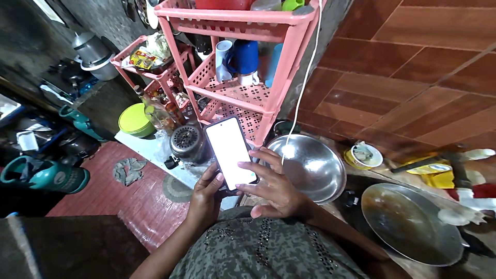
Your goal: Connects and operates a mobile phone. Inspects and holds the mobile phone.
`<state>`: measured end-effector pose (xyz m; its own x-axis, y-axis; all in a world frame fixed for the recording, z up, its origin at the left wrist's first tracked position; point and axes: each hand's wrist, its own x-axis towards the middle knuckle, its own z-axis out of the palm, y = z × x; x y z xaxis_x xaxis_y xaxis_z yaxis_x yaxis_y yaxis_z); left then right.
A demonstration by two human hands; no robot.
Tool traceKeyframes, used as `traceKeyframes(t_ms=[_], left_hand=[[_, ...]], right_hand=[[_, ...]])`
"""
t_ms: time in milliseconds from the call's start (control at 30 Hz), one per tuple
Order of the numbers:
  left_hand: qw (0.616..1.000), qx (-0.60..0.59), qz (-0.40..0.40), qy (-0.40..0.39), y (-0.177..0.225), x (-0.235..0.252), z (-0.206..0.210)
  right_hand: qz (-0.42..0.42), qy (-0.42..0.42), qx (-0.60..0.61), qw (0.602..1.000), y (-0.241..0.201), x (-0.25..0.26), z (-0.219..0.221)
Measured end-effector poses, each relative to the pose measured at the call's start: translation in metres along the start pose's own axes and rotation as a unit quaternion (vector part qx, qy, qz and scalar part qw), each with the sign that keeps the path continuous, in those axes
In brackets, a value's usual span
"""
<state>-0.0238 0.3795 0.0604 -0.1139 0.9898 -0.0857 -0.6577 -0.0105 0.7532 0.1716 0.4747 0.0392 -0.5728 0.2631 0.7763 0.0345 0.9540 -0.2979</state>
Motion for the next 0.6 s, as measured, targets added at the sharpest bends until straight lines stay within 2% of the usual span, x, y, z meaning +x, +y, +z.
traceKeyframes(t_ms=[300,367,433,500,567,600], left_hand=[[1.000,-0.004,-0.005,-0.008,-0.001,0.002,-0.002],[1.000,-0.003,-0.006,-0.010,-0.001,0.003,-0.002],[1.000,-0.003,-0.008,-0.005,-0.001,0.003,-0.002],[1.000,0.000,-0.009,-0.006,-0.002,0.003,-0.002],[1.000,-0.004,-0.007,-0.012,-0.004,0.005,-0.004],[1.000,-0.006,-0.007,-0.014,-0.004,0.006,-0.004]], right_hand=[[0.020,0.059,-0.011,0.998,0.002,-0.004,-0.004],[0.030,0.055,0.029,0.998,0.001,0.001,-0.011],[0.047,0.030,0.144,0.988,-0.005,0.014,-0.029],[0.037,-0.001,0.317,0.948,-0.020,0.028,-0.057],[-0.003,-0.074,0.487,0.870,-0.041,0.039,-0.087],[-0.011,-0.133,0.531,0.837,-0.051,0.043,-0.102]])
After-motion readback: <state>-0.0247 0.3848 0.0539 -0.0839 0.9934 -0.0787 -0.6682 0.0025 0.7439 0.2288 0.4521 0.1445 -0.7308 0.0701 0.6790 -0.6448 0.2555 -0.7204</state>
